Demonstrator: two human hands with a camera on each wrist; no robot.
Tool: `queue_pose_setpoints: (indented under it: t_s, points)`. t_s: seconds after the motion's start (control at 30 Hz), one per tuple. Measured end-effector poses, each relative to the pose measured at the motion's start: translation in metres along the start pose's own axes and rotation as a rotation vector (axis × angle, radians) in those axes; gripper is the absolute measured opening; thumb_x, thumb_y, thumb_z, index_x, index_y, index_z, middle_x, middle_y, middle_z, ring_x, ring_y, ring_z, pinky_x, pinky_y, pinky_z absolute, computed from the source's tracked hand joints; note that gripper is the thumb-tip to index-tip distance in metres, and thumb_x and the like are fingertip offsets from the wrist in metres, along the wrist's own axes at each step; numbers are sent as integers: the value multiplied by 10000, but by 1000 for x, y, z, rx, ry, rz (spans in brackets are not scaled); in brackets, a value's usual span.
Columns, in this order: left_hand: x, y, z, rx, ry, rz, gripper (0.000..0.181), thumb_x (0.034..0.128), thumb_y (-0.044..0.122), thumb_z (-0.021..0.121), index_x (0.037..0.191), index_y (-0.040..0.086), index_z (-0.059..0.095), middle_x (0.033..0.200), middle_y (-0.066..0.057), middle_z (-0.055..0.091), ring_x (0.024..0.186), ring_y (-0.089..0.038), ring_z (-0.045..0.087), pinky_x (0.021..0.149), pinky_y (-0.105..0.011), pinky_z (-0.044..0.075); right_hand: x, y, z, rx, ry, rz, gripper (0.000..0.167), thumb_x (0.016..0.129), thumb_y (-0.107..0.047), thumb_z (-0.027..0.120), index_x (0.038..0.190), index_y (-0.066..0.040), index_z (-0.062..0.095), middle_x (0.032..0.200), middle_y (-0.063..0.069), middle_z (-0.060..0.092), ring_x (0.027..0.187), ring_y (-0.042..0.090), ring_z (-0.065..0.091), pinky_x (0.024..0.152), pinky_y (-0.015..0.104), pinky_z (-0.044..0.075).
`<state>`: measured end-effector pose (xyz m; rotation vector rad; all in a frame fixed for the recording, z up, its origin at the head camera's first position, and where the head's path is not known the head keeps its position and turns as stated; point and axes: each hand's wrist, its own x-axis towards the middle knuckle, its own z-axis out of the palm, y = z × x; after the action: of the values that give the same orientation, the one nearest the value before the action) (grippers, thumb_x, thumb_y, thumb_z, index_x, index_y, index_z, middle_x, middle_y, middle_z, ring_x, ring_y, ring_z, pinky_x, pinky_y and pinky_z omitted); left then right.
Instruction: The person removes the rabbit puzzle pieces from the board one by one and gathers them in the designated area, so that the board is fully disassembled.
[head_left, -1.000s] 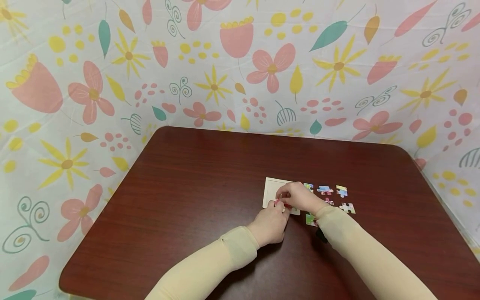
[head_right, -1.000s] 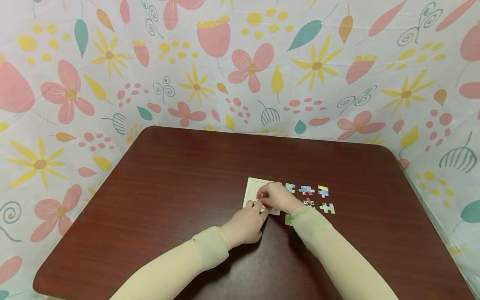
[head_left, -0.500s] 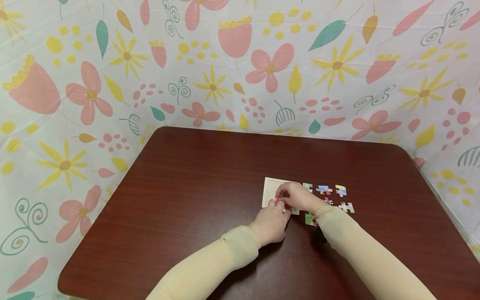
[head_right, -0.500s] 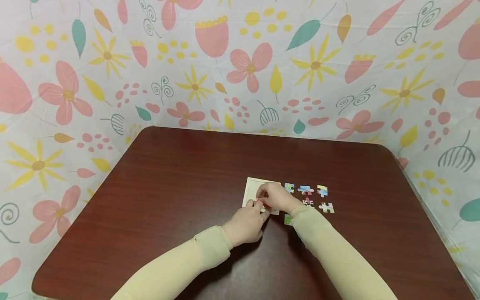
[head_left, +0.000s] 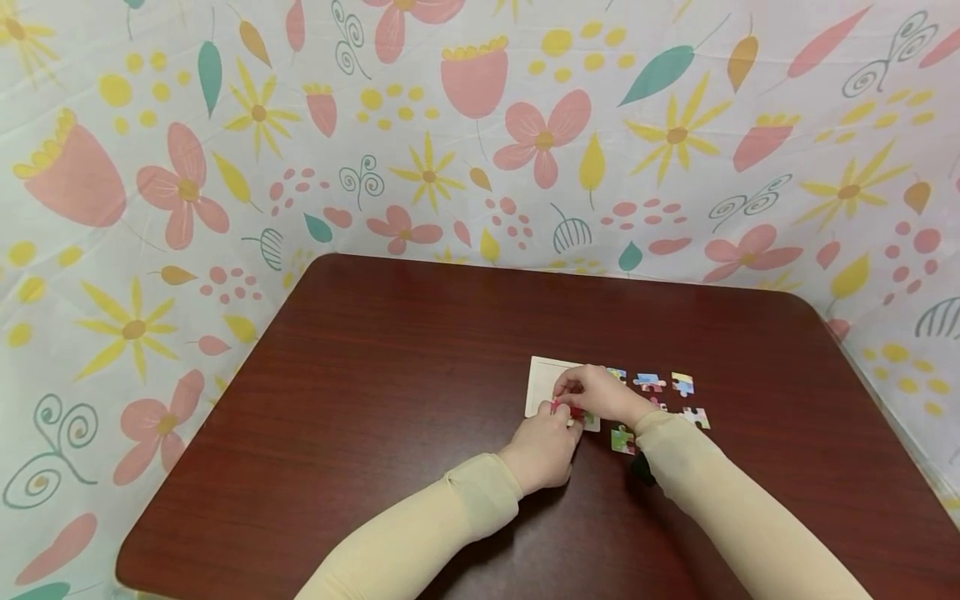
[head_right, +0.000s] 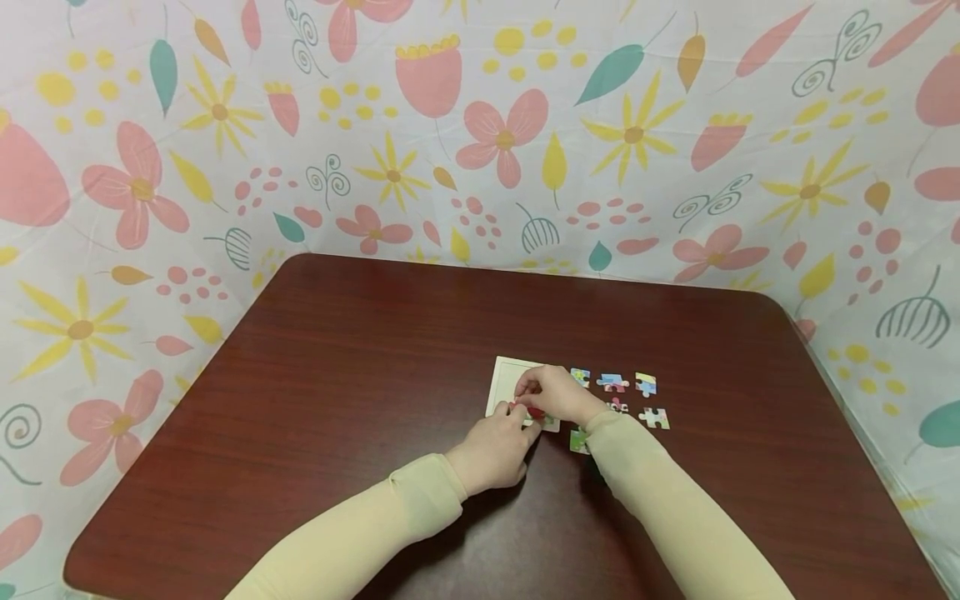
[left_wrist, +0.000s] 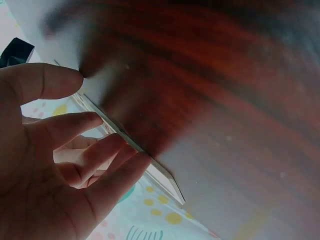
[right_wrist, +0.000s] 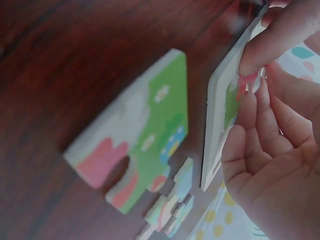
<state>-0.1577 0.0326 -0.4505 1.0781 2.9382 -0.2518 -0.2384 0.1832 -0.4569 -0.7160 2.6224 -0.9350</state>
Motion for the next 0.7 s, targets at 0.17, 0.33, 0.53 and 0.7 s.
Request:
queue_pose_setpoints:
  t_s: [0.17,0.33,0.53,0.7]
  points:
    - [1,2,-1,0,-24,-5,550,832,387,636,1351,230,541,1246,-19,518,1028,-209,474,671,-219,486,-1,1,-1,38,12,-3,42,881,-52,645,870,-62,684,769,-17,653,670,112,537,627,268,458]
    - [1,2,0,-17,-19,-13,565,820,380,650,1351,221,541,1273,-15,514,1047,-212,476,672,-233,497,-2,0,-2,52,16,-15,61,890,-39,626,867,-63,678,767,-9,643,673,116,523,642,273,454]
    - [0,2,-1,-9,-15,-10,566,819,376,647,1352,219,538,1282,-12,519,1084,-219,476,691,-242,511,-5,1,-7,102,42,28,55,904,-81,625,892,-81,678,805,9,638,719,148,533,684,293,460]
    - [1,1,-1,0,-34,-12,590,823,392,645,1372,221,516,1300,0,509,1014,-189,469,635,-222,486,-9,1,-14,103,33,53,65,911,-96,618,922,-71,677,829,25,634,744,170,531,687,313,461]
